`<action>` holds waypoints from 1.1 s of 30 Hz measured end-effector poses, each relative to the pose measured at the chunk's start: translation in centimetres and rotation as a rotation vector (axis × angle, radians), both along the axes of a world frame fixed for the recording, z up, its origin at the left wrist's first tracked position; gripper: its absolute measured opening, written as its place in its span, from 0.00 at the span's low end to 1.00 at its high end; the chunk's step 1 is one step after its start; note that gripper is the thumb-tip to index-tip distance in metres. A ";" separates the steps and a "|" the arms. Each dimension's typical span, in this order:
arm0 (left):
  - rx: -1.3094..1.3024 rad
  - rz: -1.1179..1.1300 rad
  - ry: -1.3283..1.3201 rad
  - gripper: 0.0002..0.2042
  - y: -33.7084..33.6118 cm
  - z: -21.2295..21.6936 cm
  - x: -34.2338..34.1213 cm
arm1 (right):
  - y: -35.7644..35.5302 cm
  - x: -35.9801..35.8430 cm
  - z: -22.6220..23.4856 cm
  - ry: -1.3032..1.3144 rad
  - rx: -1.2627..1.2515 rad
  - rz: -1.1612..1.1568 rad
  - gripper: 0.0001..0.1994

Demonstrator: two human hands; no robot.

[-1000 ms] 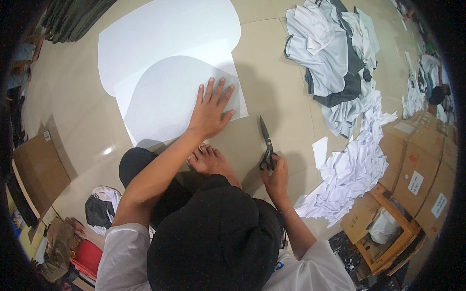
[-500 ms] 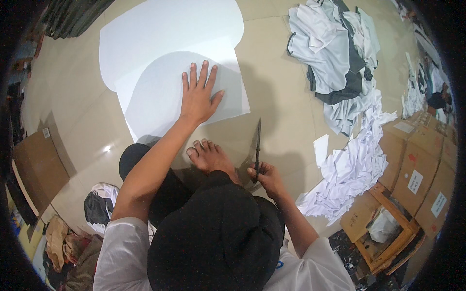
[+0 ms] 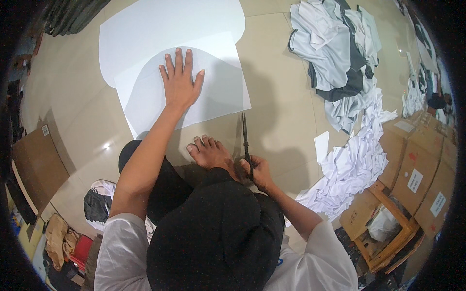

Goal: The person sits on the floor and uses scissors to cut a large white sheet of paper into a curved shape. They repeatedly adjust the paper and trim along a curved line, producing a shaped piece and offcuts.

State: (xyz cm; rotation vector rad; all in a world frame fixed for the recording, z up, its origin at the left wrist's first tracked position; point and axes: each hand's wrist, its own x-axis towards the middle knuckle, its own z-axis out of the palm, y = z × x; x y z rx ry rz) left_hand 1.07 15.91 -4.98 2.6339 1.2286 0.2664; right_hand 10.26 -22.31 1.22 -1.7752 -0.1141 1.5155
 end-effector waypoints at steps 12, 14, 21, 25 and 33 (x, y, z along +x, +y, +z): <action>-0.023 0.054 0.020 0.40 0.8 0.0 -0.2 | 1.7 -0.6 0.1 -0.033 -0.025 -0.029 0.25; -0.019 0.066 0.020 0.40 1.0 0.0 -0.4 | 1.9 -0.6 0.1 -0.030 -0.030 -0.042 0.25; -0.010 0.080 0.020 0.40 1.0 -0.1 -0.5 | 3.4 -0.8 0.1 -0.021 -0.023 -0.097 0.24; -0.002 0.074 0.020 0.40 0.9 0.0 -0.4 | 3.7 -0.8 -0.2 -0.011 -0.040 -0.087 0.20; 0.001 0.078 0.026 0.40 0.9 0.1 -0.5 | 4.9 -1.0 0.3 -0.026 -0.034 -0.087 0.21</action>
